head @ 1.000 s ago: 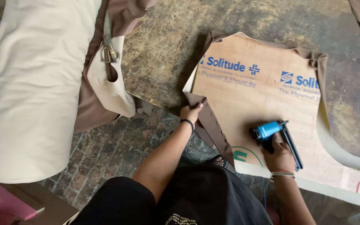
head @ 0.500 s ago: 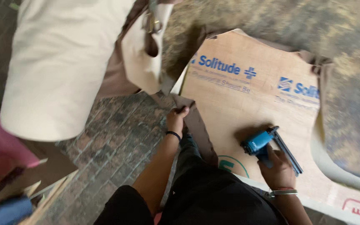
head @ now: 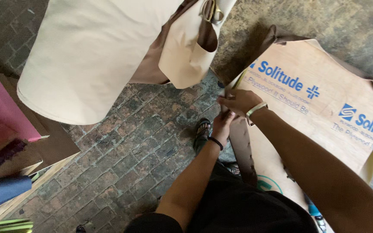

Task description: The person carries a fabric-covered foam panel to a workbench, stretches brown fabric over the plywood back, and uses a pneumatic nail gun to staple the fabric edge to the board. They trim excess fabric with scissors and continue stapling around the panel, lifting it to staple the remaining side.

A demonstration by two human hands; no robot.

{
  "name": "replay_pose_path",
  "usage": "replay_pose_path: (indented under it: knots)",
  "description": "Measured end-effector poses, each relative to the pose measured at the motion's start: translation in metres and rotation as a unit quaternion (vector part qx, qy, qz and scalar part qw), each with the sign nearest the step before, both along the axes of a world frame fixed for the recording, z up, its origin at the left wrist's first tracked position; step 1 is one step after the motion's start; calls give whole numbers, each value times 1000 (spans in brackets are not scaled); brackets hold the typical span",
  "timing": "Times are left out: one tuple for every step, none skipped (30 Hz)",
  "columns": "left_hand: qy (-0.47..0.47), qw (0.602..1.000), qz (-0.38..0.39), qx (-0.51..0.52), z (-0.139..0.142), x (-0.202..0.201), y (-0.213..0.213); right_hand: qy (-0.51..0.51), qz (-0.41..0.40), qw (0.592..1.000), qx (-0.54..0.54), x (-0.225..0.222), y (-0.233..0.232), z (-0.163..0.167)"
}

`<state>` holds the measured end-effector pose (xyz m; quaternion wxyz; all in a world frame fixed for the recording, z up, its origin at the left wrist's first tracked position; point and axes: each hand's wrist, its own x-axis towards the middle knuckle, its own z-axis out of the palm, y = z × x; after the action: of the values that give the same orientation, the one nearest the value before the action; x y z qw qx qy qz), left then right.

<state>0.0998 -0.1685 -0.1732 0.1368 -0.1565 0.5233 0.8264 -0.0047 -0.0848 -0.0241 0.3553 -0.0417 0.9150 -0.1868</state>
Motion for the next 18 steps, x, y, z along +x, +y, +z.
replay_pose_path:
  knots:
    - [-32, 998, 8, 44, -3, 2, 2, -40, 17, 997, 62, -6, -11, 2]
    - [-60, 994, 16, 91, -6, 2, 4, -58, 1, 996, 70, -10, -19, 3]
    - [-51, 992, 31, 111, -10, 2, 6, -74, -13, 994, 80, -13, -23, 2]
    - [-43, 990, 46, 129, -11, 3, 8, -90, -28, 992, 89, -14, -25, 0]
    - [-35, 987, 61, 146, -12, 3, 10, -47, -22, 997, 55, -12, -23, -5]
    - [-9, 986, 67, 152, -13, 3, 11, -5, -16, 1000, 19, -10, -20, -8]
    - [15, 985, 73, 157, -14, 2, 14, 37, -11, 999, -18, -6, -15, -13]
    - [39, 983, 80, 162, -13, 2, 14, 5, -82, 995, -64, 1, -6, -18]
    - [28, 985, 75, 154, -10, 0, 15, -27, -150, 982, -110, 11, 5, -22]
    - [17, 987, 73, 145, -8, -2, 14, -61, -214, 963, -155, 20, 14, -27]
    - [3, 988, 72, 136, -4, -2, 13, -53, -251, 951, -173, 31, 22, -33]
    - [12, 994, 59, 91, -1, -4, 13, -45, -285, 938, -191, 40, 29, -39]
    - [20, 998, 49, 44, 2, -5, 10, -38, -317, 924, -210, 46, 33, -44]
    - [26, 999, 40, -4, 3, -6, 6, -25, -310, 924, -223, 50, 36, -49]
    - [20, 1000, 5, 4, 2, -6, 0, -13, -306, 922, -237, 53, 37, -54]
    - [14, 999, -36, 13, 0, -4, -5, 0, -307, 918, -249, 55, 37, -57]
    - [9, 996, -81, 26, -3, -3, -9, 22, -293, 920, -259, 56, 37, -60]
    - [-16, 984, -95, 150, -7, 1, -10, 44, -278, 922, -266, 57, 37, -61]
